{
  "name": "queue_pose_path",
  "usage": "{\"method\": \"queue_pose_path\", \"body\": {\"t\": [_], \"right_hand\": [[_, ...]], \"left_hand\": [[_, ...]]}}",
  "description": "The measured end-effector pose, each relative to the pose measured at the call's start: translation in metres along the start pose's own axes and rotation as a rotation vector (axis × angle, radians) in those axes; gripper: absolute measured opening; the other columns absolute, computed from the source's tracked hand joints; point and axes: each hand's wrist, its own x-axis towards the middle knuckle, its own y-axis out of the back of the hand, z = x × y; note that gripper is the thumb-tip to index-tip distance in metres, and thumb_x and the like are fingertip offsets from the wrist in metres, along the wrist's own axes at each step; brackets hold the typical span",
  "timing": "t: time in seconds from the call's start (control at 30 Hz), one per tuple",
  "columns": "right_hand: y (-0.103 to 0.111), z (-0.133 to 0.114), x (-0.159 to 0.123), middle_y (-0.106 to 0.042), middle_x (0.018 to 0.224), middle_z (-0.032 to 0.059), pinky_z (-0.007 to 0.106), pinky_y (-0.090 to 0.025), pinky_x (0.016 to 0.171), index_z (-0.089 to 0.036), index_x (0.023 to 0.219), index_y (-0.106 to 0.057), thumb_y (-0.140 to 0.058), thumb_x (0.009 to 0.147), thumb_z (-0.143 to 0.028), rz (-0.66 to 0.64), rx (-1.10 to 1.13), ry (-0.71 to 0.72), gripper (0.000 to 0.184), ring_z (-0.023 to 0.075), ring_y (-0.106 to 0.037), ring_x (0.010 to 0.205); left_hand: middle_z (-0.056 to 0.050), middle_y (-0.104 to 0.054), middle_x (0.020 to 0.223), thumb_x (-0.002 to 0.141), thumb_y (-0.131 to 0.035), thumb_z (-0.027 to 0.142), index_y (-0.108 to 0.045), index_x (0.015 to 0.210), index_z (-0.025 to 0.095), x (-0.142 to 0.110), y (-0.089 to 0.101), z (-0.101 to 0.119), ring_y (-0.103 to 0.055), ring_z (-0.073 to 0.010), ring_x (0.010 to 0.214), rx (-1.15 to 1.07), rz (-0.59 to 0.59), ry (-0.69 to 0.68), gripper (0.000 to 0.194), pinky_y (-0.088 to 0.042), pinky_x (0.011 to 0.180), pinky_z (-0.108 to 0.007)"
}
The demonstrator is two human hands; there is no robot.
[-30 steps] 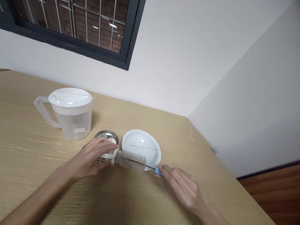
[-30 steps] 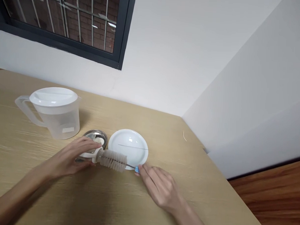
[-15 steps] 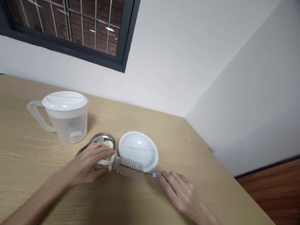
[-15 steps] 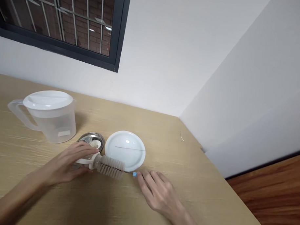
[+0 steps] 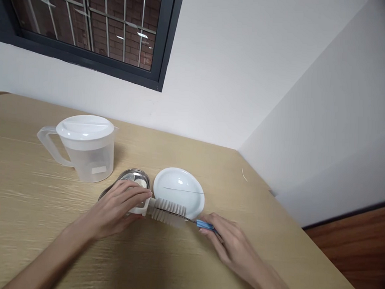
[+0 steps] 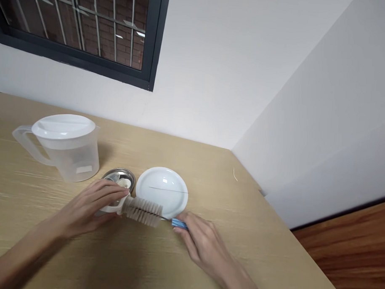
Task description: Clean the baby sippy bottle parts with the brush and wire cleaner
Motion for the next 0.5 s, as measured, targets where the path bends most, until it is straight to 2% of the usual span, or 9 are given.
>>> {"method": "queue_pose_path", "body": {"t": [0.1, 0.17, 0.23, 0.3, 0.4, 0.5], "right_hand": [[0.001, -0.001, 0.001, -0.072, 0.092, 0.0009, 0.024, -0.053, 0.067, -0.023, 0.114, -0.061, -0.043, 0.104, -0.021, -0.097, 0.088, -0.093, 0.021, 0.0127, -0.069, 0.077], [-0.002, 0.002, -0.001, -0.071, 0.089, 0.0020, 0.024, -0.052, 0.064, -0.021, 0.113, -0.061, -0.042, 0.105, -0.021, -0.068, 0.017, -0.047, 0.022, 0.0132, -0.068, 0.074], [-0.005, 0.006, -0.004, -0.071, 0.090, 0.0056, 0.027, -0.051, 0.063, -0.016, 0.118, -0.061, -0.048, 0.102, -0.021, 0.040, -0.168, 0.087, 0.021, 0.0155, -0.067, 0.073], [-0.007, 0.010, -0.006, -0.072, 0.091, 0.0096, 0.030, -0.050, 0.064, -0.010, 0.119, -0.061, -0.054, 0.098, -0.015, 0.151, -0.384, 0.263, 0.023, 0.0181, -0.067, 0.074], [-0.004, 0.010, -0.007, -0.074, 0.086, 0.0118, 0.033, -0.047, 0.063, -0.007, 0.110, -0.066, -0.050, 0.094, -0.003, 0.234, -0.578, 0.493, 0.023, 0.0187, -0.064, 0.070], [0.003, 0.007, -0.004, -0.075, 0.084, 0.0118, 0.033, -0.045, 0.062, -0.006, 0.106, -0.067, -0.051, 0.092, -0.001, 0.257, -0.627, 0.559, 0.022, 0.0185, -0.063, 0.068]], "left_hand": [[-0.008, -0.066, 0.129, 0.093, -0.062, 0.015, -0.048, 0.141, 0.025, 0.001, 0.000, 0.000, -0.055, -0.0255, 0.121, 0.013, 0.007, -0.013, 0.051, -0.041, 0.108, -0.045], [-0.008, -0.066, 0.129, 0.093, -0.061, 0.015, -0.049, 0.141, 0.026, 0.002, 0.001, 0.000, -0.056, -0.0248, 0.120, -0.005, 0.007, 0.002, 0.050, -0.043, 0.107, -0.044], [-0.007, -0.066, 0.127, 0.092, -0.062, 0.016, -0.050, 0.139, 0.027, 0.002, 0.002, -0.001, -0.057, -0.0240, 0.118, -0.043, 0.006, 0.035, 0.050, -0.045, 0.104, -0.042], [-0.007, -0.066, 0.124, 0.091, -0.064, 0.017, -0.052, 0.137, 0.027, 0.002, 0.003, -0.002, -0.058, -0.0235, 0.116, -0.088, -0.010, 0.079, 0.049, -0.048, 0.100, -0.039], [-0.006, -0.066, 0.124, 0.088, -0.067, 0.018, -0.054, 0.135, 0.027, 0.001, 0.003, -0.003, -0.058, -0.0234, 0.115, -0.141, -0.042, 0.131, 0.050, -0.050, 0.099, -0.038], [-0.006, -0.065, 0.126, 0.088, -0.066, 0.018, -0.054, 0.135, 0.027, 0.000, 0.002, -0.003, -0.057, -0.0235, 0.118, -0.174, -0.052, 0.157, 0.050, -0.049, 0.101, -0.038]]}}
